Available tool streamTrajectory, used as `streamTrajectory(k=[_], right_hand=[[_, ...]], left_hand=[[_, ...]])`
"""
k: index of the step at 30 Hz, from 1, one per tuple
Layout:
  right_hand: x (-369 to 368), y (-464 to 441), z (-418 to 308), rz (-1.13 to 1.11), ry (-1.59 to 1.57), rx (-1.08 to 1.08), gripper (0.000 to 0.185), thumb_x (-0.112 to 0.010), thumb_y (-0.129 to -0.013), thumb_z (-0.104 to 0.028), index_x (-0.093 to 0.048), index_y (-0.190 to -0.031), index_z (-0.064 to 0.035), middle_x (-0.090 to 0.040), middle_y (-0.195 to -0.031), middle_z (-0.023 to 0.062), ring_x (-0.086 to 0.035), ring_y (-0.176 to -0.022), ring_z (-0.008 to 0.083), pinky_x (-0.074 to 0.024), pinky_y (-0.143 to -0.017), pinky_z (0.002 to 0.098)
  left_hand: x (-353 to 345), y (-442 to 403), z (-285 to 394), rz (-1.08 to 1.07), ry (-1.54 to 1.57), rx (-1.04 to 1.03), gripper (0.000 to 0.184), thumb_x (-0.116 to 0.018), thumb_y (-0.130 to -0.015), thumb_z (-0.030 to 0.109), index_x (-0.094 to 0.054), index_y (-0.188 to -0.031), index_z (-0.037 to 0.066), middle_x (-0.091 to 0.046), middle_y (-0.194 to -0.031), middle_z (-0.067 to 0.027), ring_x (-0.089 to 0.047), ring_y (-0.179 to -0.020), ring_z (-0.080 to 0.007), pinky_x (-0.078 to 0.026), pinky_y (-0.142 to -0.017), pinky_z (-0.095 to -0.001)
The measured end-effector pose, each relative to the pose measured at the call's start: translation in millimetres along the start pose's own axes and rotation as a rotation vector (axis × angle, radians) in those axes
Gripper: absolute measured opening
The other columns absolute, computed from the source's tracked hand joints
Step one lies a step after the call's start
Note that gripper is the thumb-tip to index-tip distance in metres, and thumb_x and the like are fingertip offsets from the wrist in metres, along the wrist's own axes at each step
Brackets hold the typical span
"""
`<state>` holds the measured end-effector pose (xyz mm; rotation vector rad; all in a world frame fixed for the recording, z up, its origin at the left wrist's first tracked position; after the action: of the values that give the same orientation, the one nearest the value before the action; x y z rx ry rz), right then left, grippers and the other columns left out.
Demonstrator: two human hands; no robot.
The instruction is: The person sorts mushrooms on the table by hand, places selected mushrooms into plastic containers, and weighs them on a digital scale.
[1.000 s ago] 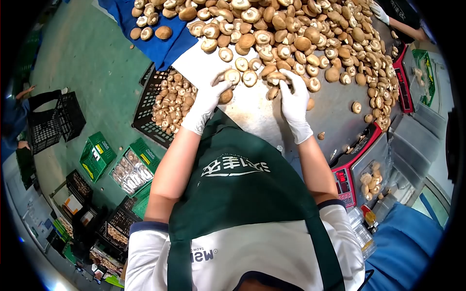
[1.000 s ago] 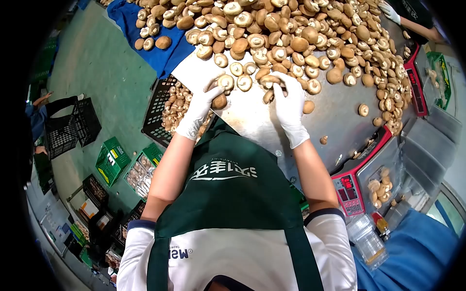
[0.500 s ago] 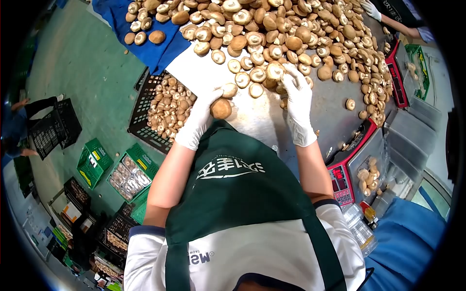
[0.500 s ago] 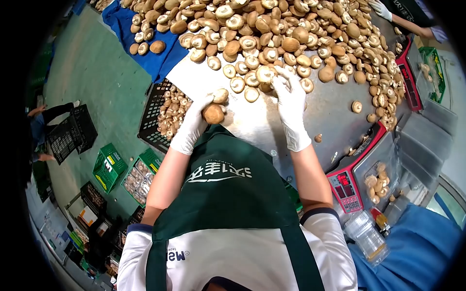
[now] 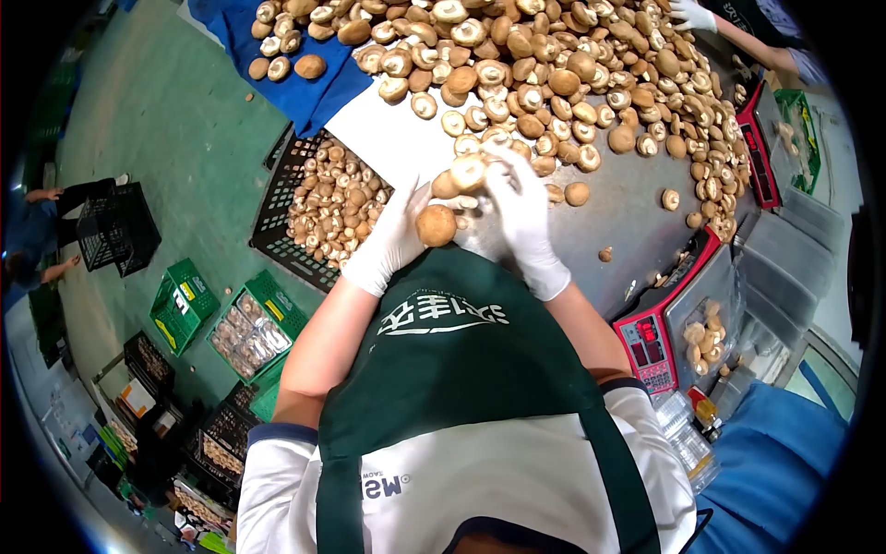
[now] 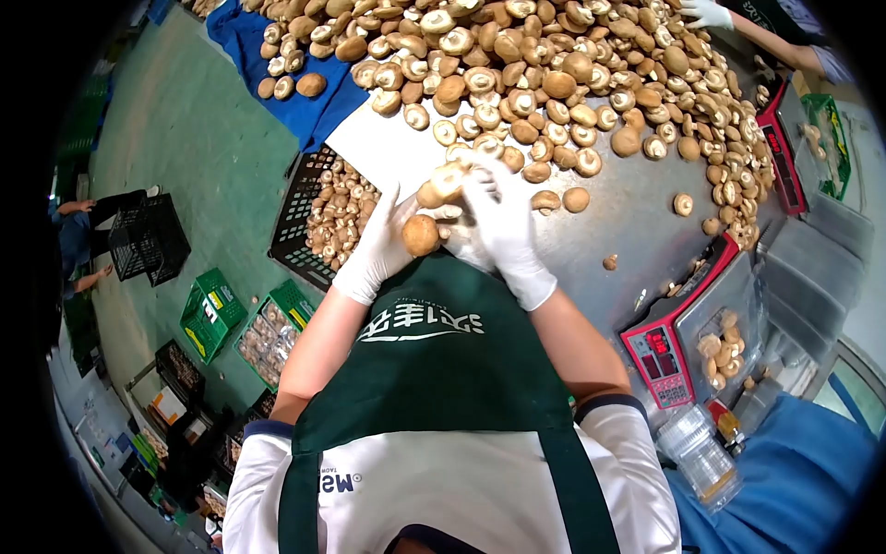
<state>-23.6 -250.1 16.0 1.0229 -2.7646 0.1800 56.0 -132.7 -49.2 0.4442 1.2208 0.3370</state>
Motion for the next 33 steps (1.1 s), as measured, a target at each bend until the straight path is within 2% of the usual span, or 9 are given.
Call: streamTrajectory(k=[1, 4, 9, 12, 14, 18, 22, 26, 33], right_hand=[[-10.6, 8.2, -24.0, -0.058, 0.265, 0.294, 0.029, -0.063, -0.091, -0.011, -0.063, -0.119, -0.0030, -0.066, -0.103, 0.0139, -0.065, -0.085, 0.0208, -0.0534, -0.074, 0.0299], [-39.0, 24.0, -6.8, -0.170, -0.001, -0.117, 0.030, -0.068, -0.087, -0.012, -0.065, -0.115, -0.0028, -0.067, -0.103, 0.0132, -0.065, -0.091, 0.0261, -0.0535, -0.080, 0.0342], [-48.7, 34.4, -19.3, -0.258, 0.075, 0.056, 0.029, -0.065, -0.086, -0.014, -0.066, -0.115, -0.0072, -0.065, -0.111, 0.0125, -0.059, -0.105, 0.0321, -0.0471, -0.094, 0.0394], [-38.9, 25.7, -16.0, -0.194, 0.105, 0.102, 0.024, -0.062, -0.087, -0.016, -0.067, -0.109, -0.0068, -0.065, -0.107, 0.0137, -0.059, -0.102, 0.0328, -0.0477, -0.091, 0.0411], [-22.6, 10.2, -8.2, -0.214, 0.433, 0.156, 0.026, -0.064, -0.083, -0.014, -0.067, -0.108, -0.0080, -0.064, -0.108, 0.0124, -0.058, -0.101, 0.0321, -0.0458, -0.091, 0.0421], [42.5, -12.2, 22.1, 0.033, 0.833, 0.297, 0.029, -0.068, -0.077, -0.016, -0.067, -0.106, -0.0116, -0.062, -0.111, 0.0081, -0.055, -0.108, 0.0300, -0.0403, -0.097, 0.0444], [95.0, -6.0, 25.3, 0.095, 0.936, 0.335, 0.021, -0.067, -0.079, -0.013, -0.065, -0.100, -0.0128, -0.061, -0.110, 0.0040, -0.054, -0.111, 0.0289, -0.0365, -0.101, 0.0444], [133.8, -16.5, 21.2, 0.246, 1.018, 0.273, 0.017, -0.064, -0.080, -0.011, -0.066, -0.098, -0.0113, -0.062, -0.111, 0.0050, -0.053, -0.116, 0.0306, -0.0344, -0.104, 0.0464], [75.8, -97.7, 7.1, 0.254, 0.606, 0.227, 0.026, -0.067, -0.083, -0.021, -0.067, -0.106, -0.0079, -0.067, -0.102, 0.0117, -0.061, -0.097, 0.0301, -0.0461, -0.091, 0.0404]], left_hand=[[6.1, 1.9, -2.5, 0.091, -0.043, 0.001, 0.056, -0.041, -0.102, 0.043, -0.040, -0.141, 0.003, -0.053, -0.137, -0.0125, -0.055, -0.123, -0.0252, -0.045, -0.105, -0.0400], [25.4, 10.3, -8.7, 0.225, -0.118, 0.019, 0.062, -0.043, -0.100, 0.050, -0.041, -0.139, 0.002, -0.053, -0.136, -0.0149, -0.055, -0.122, -0.0264, -0.043, -0.107, -0.0425], [56.6, 23.8, -6.0, 0.182, -0.068, -0.036, 0.045, -0.054, -0.096, 0.030, -0.052, -0.130, 0.000, -0.063, -0.117, -0.0141, -0.064, -0.100, -0.0219, -0.052, -0.093, -0.0351], [30.6, 28.2, -19.0, -0.208, 0.061, 0.142, 0.051, -0.058, -0.092, 0.033, -0.050, -0.130, 0.001, -0.063, -0.108, -0.0124, -0.064, -0.089, -0.0192, -0.053, -0.082, -0.0314], [1.8, 36.9, -6.4, -0.075, -0.490, 0.003, 0.055, -0.063, -0.087, 0.031, -0.048, -0.132, 0.003, -0.062, -0.108, -0.0126, -0.063, -0.088, -0.0192, -0.054, -0.080, -0.0308], [-31.2, 49.6, -19.8, -0.148, -0.868, 0.077, 0.044, -0.076, -0.077, 0.007, -0.062, -0.119, 0.006, -0.064, -0.112, -0.0045, -0.058, -0.104, -0.0119, -0.048, -0.092, -0.0284], [-56.0, 43.8, -37.9, -0.340, -1.205, 0.164, 0.033, -0.075, -0.080, 0.015, -0.065, -0.110, 0.005, -0.067, -0.103, -0.0044, -0.060, -0.097, -0.0120, -0.047, -0.091, -0.0272], [-46.9, 35.2, -36.4, -0.265, -1.258, 0.183, 0.026, -0.067, -0.084, 0.011, -0.066, -0.109, 0.004, -0.067, -0.103, -0.0041, -0.060, -0.095, -0.0117, -0.048, -0.089, -0.0275], [23.1, 30.8, -29.3, 0.108, -0.639, 0.150, 0.028, -0.056, -0.092, 0.017, -0.063, -0.115, 0.004, -0.065, -0.106, -0.0072, -0.062, -0.090, -0.0131, -0.052, -0.080, -0.0261]])
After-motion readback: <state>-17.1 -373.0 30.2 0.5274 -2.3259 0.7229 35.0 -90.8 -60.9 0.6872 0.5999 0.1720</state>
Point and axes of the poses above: each hand's wrist, its own y-axis away from the middle knuckle, its own x-axis out of the back of the hand, z = x × y, the point moved 9 cm from there along -y, towards the middle knuckle
